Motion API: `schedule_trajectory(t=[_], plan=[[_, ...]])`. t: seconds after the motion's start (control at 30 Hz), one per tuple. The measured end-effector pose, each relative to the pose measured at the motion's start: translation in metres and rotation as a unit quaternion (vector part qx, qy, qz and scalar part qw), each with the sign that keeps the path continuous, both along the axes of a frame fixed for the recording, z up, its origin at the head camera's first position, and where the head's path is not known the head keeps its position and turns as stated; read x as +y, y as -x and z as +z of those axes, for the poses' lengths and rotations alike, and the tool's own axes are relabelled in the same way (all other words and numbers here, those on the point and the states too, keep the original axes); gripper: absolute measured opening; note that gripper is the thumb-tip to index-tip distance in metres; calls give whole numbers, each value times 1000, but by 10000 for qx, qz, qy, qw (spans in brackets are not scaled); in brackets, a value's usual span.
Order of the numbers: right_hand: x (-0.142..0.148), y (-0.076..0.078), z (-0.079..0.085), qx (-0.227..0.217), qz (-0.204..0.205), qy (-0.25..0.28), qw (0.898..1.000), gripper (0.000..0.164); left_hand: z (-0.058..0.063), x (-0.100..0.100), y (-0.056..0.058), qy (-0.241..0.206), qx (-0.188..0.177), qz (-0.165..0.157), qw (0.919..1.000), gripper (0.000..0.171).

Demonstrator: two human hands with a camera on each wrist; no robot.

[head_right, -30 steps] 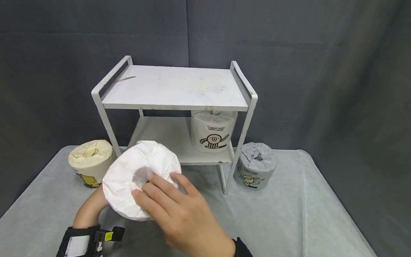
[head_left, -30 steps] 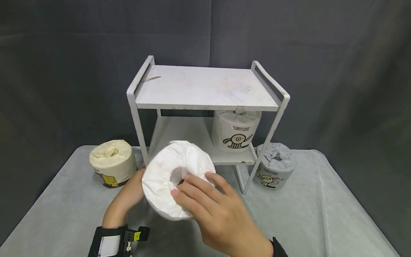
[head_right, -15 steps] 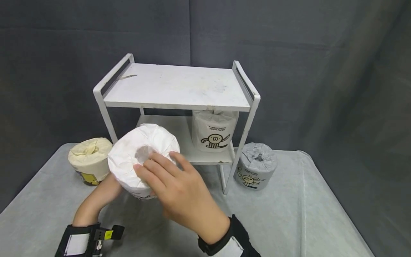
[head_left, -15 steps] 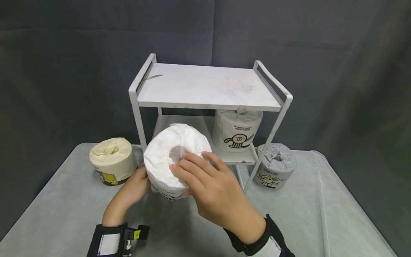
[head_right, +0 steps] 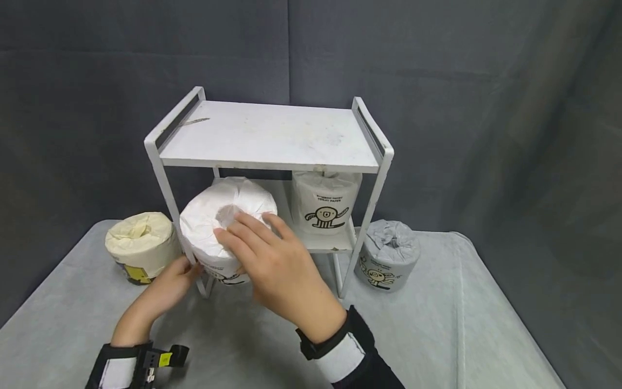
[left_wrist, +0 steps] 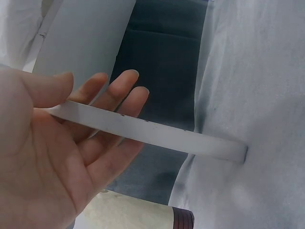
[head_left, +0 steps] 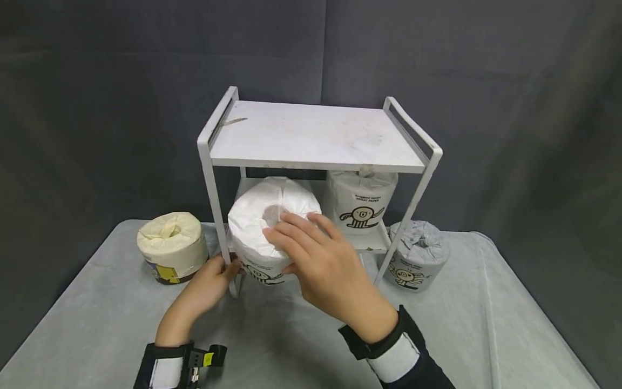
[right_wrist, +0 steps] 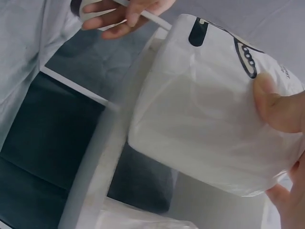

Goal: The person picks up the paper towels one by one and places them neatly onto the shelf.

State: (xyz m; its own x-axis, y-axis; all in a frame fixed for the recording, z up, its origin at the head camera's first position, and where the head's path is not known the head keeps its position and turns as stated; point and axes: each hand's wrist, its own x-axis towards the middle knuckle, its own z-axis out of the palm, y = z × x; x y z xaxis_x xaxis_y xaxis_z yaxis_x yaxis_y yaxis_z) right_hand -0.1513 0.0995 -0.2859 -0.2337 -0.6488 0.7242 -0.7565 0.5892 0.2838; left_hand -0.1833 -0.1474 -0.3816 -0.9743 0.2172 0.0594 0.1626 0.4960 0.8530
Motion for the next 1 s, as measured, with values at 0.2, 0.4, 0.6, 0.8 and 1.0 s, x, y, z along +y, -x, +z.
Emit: schedule_trajectory(t=[0.2,0.4,0.6,0.8,1.0], plan=[[-1,9,4,-235,100,-19,9997,69,1,0,1,-49,-27,-30,10000,32],[-3,14,10,-480,160,-11,9987,72,1,1,1,-58,-63,-26,10000,32],[-3,19,15,-807,172,19,9966,72,1,1,1,-74,-133,-25,9999,31],[-4,22,21,-1235,198,14,9921,71,1,1,0,-84,-107,-25,9999,32],[-6,25,25,-1608,222,98,9867,68,0,1,2,-160,0,-110,9998,34]])
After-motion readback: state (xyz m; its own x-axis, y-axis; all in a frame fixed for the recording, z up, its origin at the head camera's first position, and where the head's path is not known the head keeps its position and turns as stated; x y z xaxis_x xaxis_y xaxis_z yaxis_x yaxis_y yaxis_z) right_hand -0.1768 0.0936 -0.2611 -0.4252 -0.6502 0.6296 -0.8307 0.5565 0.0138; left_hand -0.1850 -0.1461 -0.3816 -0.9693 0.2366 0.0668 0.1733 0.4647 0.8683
